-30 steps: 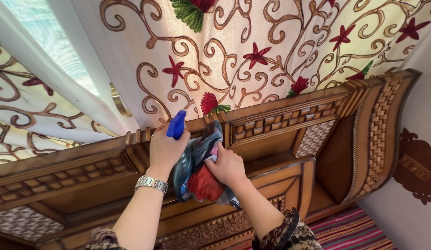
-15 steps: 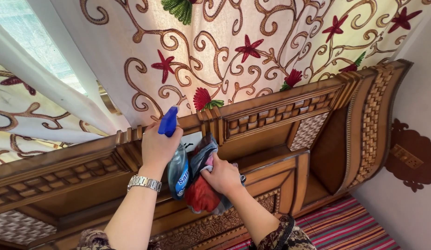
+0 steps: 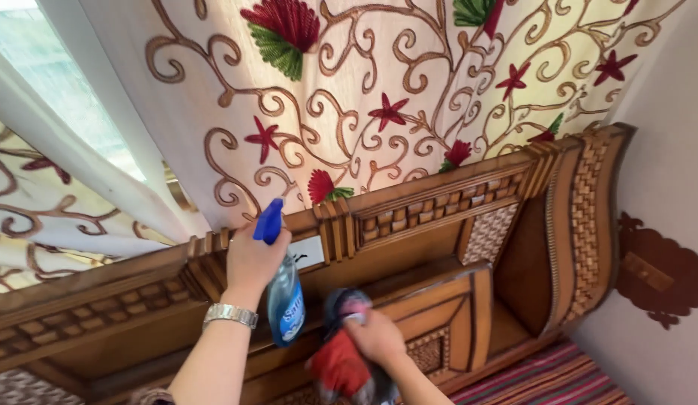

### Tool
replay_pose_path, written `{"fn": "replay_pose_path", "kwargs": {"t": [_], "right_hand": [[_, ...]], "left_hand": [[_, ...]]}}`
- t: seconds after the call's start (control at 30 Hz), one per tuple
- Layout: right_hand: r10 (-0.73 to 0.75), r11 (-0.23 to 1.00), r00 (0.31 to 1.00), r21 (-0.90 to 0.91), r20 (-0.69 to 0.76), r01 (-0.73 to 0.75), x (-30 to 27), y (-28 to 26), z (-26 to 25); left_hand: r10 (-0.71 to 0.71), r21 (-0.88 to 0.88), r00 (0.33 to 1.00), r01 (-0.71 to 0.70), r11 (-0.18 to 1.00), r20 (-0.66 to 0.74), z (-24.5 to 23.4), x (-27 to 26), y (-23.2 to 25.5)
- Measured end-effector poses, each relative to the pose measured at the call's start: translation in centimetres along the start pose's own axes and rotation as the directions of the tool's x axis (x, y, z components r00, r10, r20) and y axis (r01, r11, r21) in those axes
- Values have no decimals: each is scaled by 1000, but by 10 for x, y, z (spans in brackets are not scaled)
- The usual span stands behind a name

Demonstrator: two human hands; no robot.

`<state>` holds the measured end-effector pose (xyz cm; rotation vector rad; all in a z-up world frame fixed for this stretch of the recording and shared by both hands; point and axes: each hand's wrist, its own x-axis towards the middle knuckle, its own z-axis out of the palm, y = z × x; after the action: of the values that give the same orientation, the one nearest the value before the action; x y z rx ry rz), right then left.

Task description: Cleaning a wooden bed headboard by spraying cleaning solution and wiping it with a cloth.

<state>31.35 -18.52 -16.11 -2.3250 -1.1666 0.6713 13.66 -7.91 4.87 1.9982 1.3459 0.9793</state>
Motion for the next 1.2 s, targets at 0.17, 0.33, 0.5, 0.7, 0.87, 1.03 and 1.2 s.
{"fn": "replay_pose_path", "kwargs": {"t": [0.17,0.33,0.5,0.7,0.87,1.03,1.2], "right_hand": [[284,923,859,365,-426,-124,-8,24,-62],[201,889,603,402,-772,218,16,-20,-182],[-150,979,566,-40,-811,202,46,-97,-157],[-570,815,456,-539,-684,212,61,-98,-116],[-613,765,540,-604,-577,223,86,-46,-191],[-276,911,682,-411,-677,-40,113,14,-258],[-30,998,522,-53,-852,-30,140,27,-240]], "left_hand": [[-52,-25,998,53,998,22,2,-10,-3],[-43,45,999,42,998,15,3,-7,-2],[-34,66,999,34,997,-7,6,-4,-5],[-122,41,991,124,991,-59,15,-3,-7],[-219,15,970,222,975,-102,14,3,10],[-182,113,982,186,976,-50,18,3,4],[-139,129,989,143,981,-41,19,1,1]]}}
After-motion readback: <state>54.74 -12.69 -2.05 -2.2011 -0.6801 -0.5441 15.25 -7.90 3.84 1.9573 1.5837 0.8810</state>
